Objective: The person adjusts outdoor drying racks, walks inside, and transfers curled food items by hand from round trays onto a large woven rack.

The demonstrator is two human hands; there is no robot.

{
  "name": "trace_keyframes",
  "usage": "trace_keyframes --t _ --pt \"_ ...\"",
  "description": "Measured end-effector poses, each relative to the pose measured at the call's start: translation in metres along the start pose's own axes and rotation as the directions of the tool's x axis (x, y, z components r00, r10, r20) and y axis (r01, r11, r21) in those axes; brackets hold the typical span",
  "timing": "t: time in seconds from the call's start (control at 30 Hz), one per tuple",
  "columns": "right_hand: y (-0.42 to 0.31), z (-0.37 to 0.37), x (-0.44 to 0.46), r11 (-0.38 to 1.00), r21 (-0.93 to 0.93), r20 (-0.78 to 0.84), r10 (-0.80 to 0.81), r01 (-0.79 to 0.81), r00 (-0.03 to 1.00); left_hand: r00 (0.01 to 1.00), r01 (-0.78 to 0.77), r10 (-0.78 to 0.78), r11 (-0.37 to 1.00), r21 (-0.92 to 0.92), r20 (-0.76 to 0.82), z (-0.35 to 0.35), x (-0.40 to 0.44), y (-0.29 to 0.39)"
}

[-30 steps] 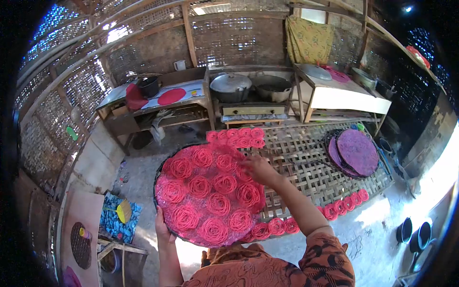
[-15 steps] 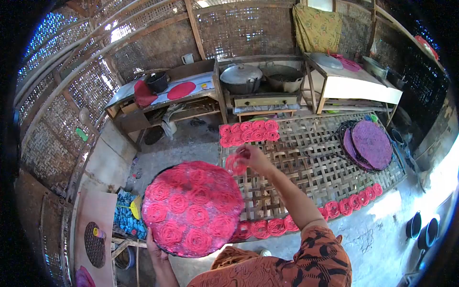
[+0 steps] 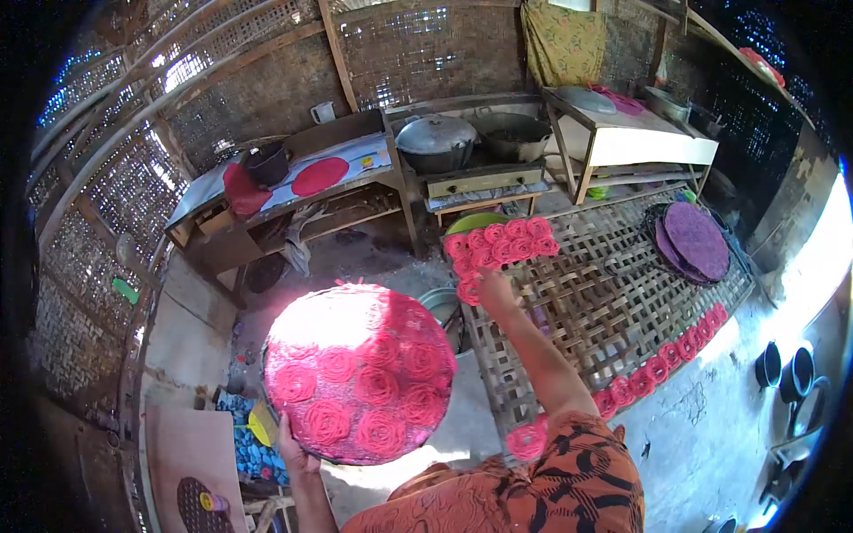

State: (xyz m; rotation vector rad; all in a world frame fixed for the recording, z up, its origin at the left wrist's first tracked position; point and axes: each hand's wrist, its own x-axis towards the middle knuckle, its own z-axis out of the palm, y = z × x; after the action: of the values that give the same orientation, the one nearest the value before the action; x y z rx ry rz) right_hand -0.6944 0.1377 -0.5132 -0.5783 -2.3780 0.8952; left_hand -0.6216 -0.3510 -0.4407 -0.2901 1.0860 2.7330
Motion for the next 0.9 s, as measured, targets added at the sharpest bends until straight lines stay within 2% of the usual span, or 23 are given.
trace_keyframes --t 0.07,0.1,0.13,0.17,0.2,0.27,0.3,0.37,0.5,0.57,0.6,0.67,0.7,0.77,0.8,0.87,0.9 --pt "-0.040 -0.012 -0.020 0.932 0.010 -0.092 -0.359 0.361 0.929 0.999 0.025 -0.026 0.999 0.032 0.026 -0.015 0.025 0.000" --pt "-0.070 -0.028 -0.038 0.939 -0.001 -0.090 -0.341 0.343 0.936 0.998 0.058 -0.059 0.998 0.022 0.038 -0.011 0.032 0.002" --pt "-0.109 -0.046 -0.057 0.974 0.073 0.240 -0.224 0.213 0.944 0.996 0.082 -0.083 0.996 0.029 0.042 -0.016 0.041 0.002" --pt "-0.130 -0.053 -0.069 0.993 0.102 0.544 -0.106 0.060 0.832 0.994 0.092 -0.093 0.996 0.022 0.050 -0.020 0.052 -0.002" --pt "-0.127 -0.046 -0.079 0.995 0.086 0.535 -0.083 0.044 0.840 0.993 0.101 -0.102 0.995 0.012 0.060 -0.020 0.059 -0.005" --pt "-0.114 -0.032 -0.096 0.916 0.304 0.440 -0.380 0.263 0.814 0.982 0.168 -0.167 0.986 0.000 0.091 -0.013 0.066 -0.004" --pt "-0.109 -0.032 -0.098 0.922 0.291 0.441 -0.368 0.257 0.819 0.972 0.210 -0.207 0.978 -0.012 0.110 -0.009 0.067 -0.002" --pt "-0.105 -0.036 -0.096 0.964 0.123 0.551 -0.264 0.236 0.792 0.961 0.249 -0.244 0.968 -0.025 0.127 -0.009 0.071 -0.003" --pt "-0.104 -0.044 -0.109 0.951 0.156 0.549 -0.308 0.267 0.777 0.957 0.253 -0.255 0.967 0.033 0.138 -0.008 0.078 -0.009" --pt "-0.104 -0.049 -0.118 0.962 0.240 0.544 -0.245 0.131 0.803 0.966 0.220 -0.225 0.974 0.057 0.129 -0.006 0.080 -0.012" --pt "-0.106 -0.053 -0.119 0.962 0.239 0.537 -0.245 0.132 0.807 0.964 0.220 -0.226 0.974 0.060 0.136 -0.005 0.082 -0.013" --pt "-0.109 -0.062 -0.119 0.952 0.305 0.525 -0.142 -0.029 0.839 0.964 0.221 -0.228 0.973 0.067 0.136 -0.005 0.085 -0.014" --pt "-0.104 -0.063 -0.115 0.952 0.306 0.519 -0.144 -0.026 0.842 0.963 0.219 -0.227 0.973 0.068 0.143 -0.006 0.087 -0.014" --pt "-0.088 -0.068 -0.102 0.836 0.544 0.396 -0.180 -0.073 0.900 0.972 0.199 -0.204 0.979 0.052 0.120 -0.013 0.090 -0.015" --pt "-0.083 -0.076 -0.094 0.836 0.545 0.393 -0.183 -0.068 0.901 0.972 0.196 -0.201 0.979 0.051 0.124 -0.020 0.095 -0.015" --pt "-0.074 -0.090 -0.079 0.733 0.633 0.372 -0.005 -0.250 0.928 0.972 0.128 -0.155 0.979 0.155 0.174 -0.036 0.104 -0.013" --pt "-0.066 -0.092 -0.072 0.731 0.633 0.375 -0.005 -0.252 0.927 0.976 0.111 -0.140 0.979 0.172 0.166 -0.033 0.100 -0.007"
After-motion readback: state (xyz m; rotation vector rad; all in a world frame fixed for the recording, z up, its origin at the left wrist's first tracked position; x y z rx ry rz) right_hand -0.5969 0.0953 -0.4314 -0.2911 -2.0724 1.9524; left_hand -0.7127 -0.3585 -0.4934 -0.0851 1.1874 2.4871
